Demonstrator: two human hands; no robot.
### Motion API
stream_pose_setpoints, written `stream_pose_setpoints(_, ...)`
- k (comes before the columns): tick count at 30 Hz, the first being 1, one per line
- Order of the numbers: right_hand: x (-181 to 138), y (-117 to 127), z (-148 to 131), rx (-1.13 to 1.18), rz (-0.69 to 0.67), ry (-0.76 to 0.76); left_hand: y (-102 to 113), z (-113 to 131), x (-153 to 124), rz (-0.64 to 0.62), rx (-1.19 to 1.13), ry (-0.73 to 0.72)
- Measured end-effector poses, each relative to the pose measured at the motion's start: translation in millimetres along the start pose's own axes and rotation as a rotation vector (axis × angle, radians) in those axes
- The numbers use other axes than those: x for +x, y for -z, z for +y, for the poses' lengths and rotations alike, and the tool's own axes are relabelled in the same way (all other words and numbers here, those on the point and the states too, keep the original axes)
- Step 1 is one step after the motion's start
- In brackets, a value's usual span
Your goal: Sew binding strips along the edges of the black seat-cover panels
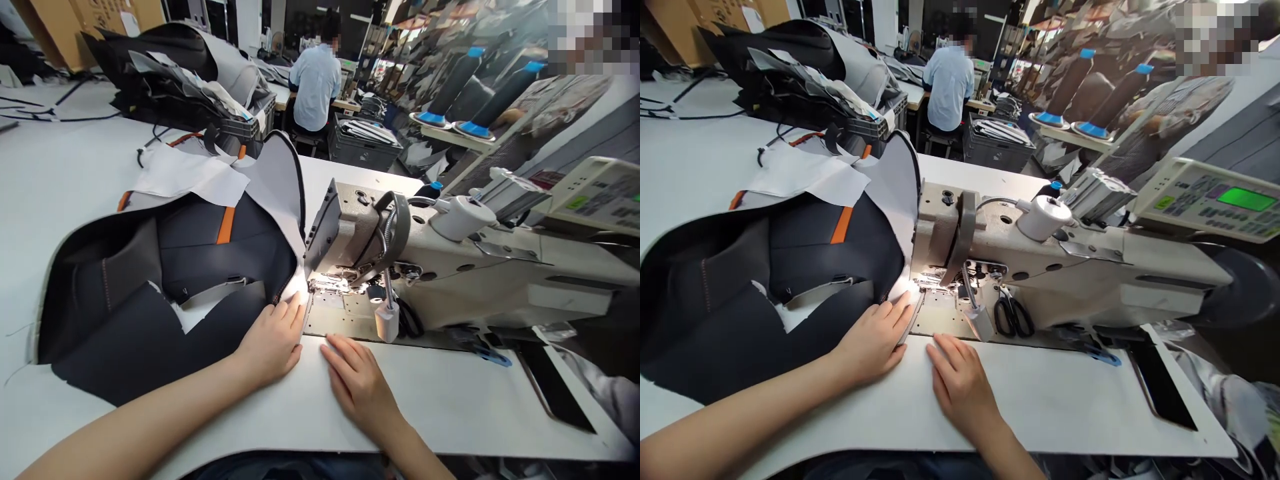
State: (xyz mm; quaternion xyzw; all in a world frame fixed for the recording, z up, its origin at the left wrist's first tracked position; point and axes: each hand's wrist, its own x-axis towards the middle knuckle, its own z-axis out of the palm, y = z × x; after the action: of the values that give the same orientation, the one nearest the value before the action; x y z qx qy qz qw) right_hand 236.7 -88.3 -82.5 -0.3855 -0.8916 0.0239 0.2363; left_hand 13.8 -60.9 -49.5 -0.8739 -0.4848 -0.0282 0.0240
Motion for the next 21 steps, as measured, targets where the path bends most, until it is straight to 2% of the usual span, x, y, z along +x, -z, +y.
stream_pose_setpoints(3, -20, 5, -9, -0.071, 0.0, -0.054, -5, -1, 2, 0.016, 0.038, -0.025)
stream_pose_setpoints(6, -35, 9, -14, -0.189, -0.075, -0.081, -12, -5, -2, 0.051, 0.065, -0.071)
stream_pose_setpoints(9, -47, 10, -17, -0.34, -0.136, -0.111, -21, -11, -11, 0.14, 0.069, -0.137)
stream_pose_setpoints(12, -54, 6, -18, -0.39, -0.127, -0.192, -28, -14, -17, 0.235, 0.053, -0.177)
stream_pose_setpoints(14, -56, 4, -19, -0.337, -0.051, -0.241, -29, -15, -17, 0.269, 0.033, -0.183)
stream_pose_setpoints(18, -53, 5, -27, -0.198, 0.187, -0.268, -28, -18, -17, 0.287, -0.024, -0.192)
stream_pose_setpoints(21, -47, 4, -30, -0.181, 0.323, -0.32, -29, -28, -14, 0.305, -0.035, -0.302)
